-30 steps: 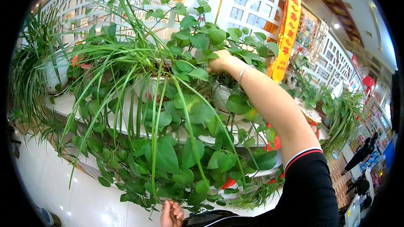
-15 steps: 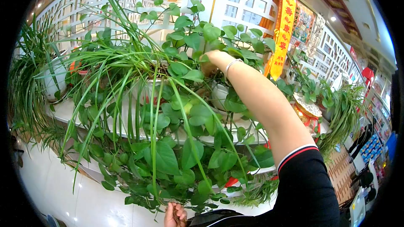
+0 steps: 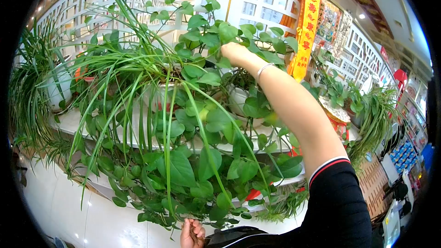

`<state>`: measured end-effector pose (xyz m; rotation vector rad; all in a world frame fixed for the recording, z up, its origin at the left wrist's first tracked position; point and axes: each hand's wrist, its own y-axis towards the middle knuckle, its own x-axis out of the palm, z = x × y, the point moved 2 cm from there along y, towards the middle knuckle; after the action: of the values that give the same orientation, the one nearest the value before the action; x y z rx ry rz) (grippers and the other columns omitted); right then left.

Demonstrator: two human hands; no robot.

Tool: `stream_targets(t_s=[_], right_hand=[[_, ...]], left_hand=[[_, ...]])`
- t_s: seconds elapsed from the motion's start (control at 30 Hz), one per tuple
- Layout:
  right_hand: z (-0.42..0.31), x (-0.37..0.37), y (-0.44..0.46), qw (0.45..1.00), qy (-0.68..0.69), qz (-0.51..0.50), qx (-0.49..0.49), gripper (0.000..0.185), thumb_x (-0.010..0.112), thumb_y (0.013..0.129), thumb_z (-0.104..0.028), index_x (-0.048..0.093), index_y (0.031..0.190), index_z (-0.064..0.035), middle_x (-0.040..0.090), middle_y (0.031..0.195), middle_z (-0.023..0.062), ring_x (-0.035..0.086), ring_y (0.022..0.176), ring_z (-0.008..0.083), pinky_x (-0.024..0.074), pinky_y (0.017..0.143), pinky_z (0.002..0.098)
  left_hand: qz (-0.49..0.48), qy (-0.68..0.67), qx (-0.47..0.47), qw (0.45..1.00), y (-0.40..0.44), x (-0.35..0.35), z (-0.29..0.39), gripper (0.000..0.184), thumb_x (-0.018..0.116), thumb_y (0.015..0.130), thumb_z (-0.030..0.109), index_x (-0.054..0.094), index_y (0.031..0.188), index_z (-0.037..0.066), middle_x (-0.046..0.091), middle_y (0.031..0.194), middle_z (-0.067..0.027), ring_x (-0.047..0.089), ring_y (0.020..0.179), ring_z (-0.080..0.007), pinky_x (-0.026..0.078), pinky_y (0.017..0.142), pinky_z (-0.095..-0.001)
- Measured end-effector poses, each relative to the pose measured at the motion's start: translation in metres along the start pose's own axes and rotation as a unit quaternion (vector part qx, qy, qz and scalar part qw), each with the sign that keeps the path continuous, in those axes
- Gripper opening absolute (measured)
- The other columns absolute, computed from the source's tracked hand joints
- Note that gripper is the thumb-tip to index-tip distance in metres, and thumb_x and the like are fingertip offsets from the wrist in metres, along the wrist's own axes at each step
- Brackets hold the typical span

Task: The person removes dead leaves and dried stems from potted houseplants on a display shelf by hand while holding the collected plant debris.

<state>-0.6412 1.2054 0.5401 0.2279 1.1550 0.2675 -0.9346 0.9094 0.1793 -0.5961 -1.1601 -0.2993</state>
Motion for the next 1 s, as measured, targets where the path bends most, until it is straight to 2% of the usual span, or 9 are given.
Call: stream_targets(t_s=[0.13,0.3,0.37,0.5,0.57,0.63,0.73,0.87,1.0], right_hand=[[0.009,-0.017,-0.008,0.990,0.115,0.084,0.023,0.021,0.056,0.077,-0.014,0.063,0.083,0.0049,0.061,0.092,0.0267,0.061,0.088,0.0360,0.0502,0.075,0.0412],[0.008,-0.053,-0.042,0.940,0.290,0.171,0.054,0.020,0.056,0.077,-0.016,0.063,0.083,0.0019,0.062,0.085,0.0235,0.058,0.082,0.0406,0.0462,0.078,0.0451],[-0.002,-0.074,-0.070,0.911,0.296,0.286,0.020,0.019,0.055,0.080,-0.016,0.061,0.085,0.0017,0.063,0.079,0.0196,0.062,0.074,0.0321,0.0490,0.070,0.0393],[-0.057,-0.108,-0.162,0.749,0.633,0.184,-0.068,0.017,0.051,0.089,-0.017,0.056,0.096,-0.0015,0.061,0.072,0.0042,0.056,0.060,0.0066,0.0456,0.057,0.0213],[-0.090,-0.096,-0.208,0.670,0.727,0.046,-0.147,0.017,0.049,0.091,-0.014,0.051,0.104,-0.0026,0.059,0.076,0.0038,0.058,0.062,0.0092,0.0469,0.058,0.0227],[-0.131,-0.076,-0.257,0.641,0.736,-0.037,-0.217,0.018,0.046,0.092,-0.014,0.049,0.106,-0.0036,0.057,0.079,0.0034,0.059,0.065,0.0098,0.0488,0.061,0.0249],[-0.178,-0.043,-0.309,0.654,0.692,-0.164,-0.258,0.013,0.048,0.091,-0.013,0.050,0.100,-0.0053,0.060,0.081,0.0079,0.063,0.066,0.0158,0.0501,0.062,0.0283],[-0.208,0.005,-0.348,0.808,0.499,-0.016,-0.314,0.023,0.059,0.077,-0.016,0.050,0.092,-0.0012,0.058,0.078,0.0120,0.061,0.070,0.0258,0.0497,0.061,0.0321],[-0.225,0.037,-0.372,0.857,0.411,0.030,-0.309,0.025,0.057,0.073,-0.018,0.051,0.090,-0.0003,0.057,0.079,0.0081,0.059,0.069,0.0220,0.0479,0.058,0.0306]], left_hand=[[-0.020,-0.018,-0.006,1.000,-0.002,0.000,0.003,0.020,0.048,0.093,0.029,0.050,0.093,0.009,0.043,0.076,0.0008,0.034,0.058,-0.0072,0.029,0.048,-0.0191],[-0.084,-0.001,-0.002,0.996,-0.012,0.009,0.010,0.020,0.046,0.093,0.029,0.050,0.094,0.009,0.044,0.079,0.0004,0.033,0.058,-0.0075,0.028,0.048,-0.0198],[-0.107,0.030,0.009,0.994,-0.012,0.004,0.012,0.023,0.044,0.094,0.032,0.050,0.094,0.010,0.044,0.081,0.0005,0.032,0.057,-0.0078,0.027,0.047,-0.0201],[-0.071,0.134,0.070,0.986,-0.034,0.023,0.015,0.027,0.043,0.093,0.038,0.049,0.089,0.012,0.044,0.077,0.0006,0.032,0.054,-0.0079,0.026,0.046,-0.0205],[-0.158,0.185,0.072,0.967,-0.035,0.031,0.016,0.029,0.044,0.092,0.041,0.047,0.086,0.013,0.043,0.073,0.0006,0.033,0.053,-0.0076,0.026,0.046,-0.0208],[-0.191,0.219,0.045,0.956,-0.037,0.046,0.015,0.034,0.046,0.089,0.046,0.042,0.081,0.014,0.040,0.067,0.0009,0.035,0.051,-0.0077,0.027,0.045,-0.0209],[-0.186,0.161,0.017,0.969,-0.040,0.051,0.008,0.037,0.047,0.087,0.050,0.045,0.087,0.013,0.041,0.068,0.0015,0.037,0.055,-0.0079,0.026,0.045,-0.0200],[-0.218,0.166,0.049,0.960,-0.032,0.043,-0.005,0.044,0.048,0.085,0.053,0.048,0.099,0.011,0.042,0.069,0.0035,0.039,0.060,-0.0078,0.030,0.048,-0.0208],[-0.042,0.221,-0.040,0.974,-0.029,0.022,-0.009,0.038,0.047,0.088,0.050,0.049,0.091,0.011,0.041,0.065,0.0042,0.038,0.056,-0.0079,0.031,0.048,-0.0217]])
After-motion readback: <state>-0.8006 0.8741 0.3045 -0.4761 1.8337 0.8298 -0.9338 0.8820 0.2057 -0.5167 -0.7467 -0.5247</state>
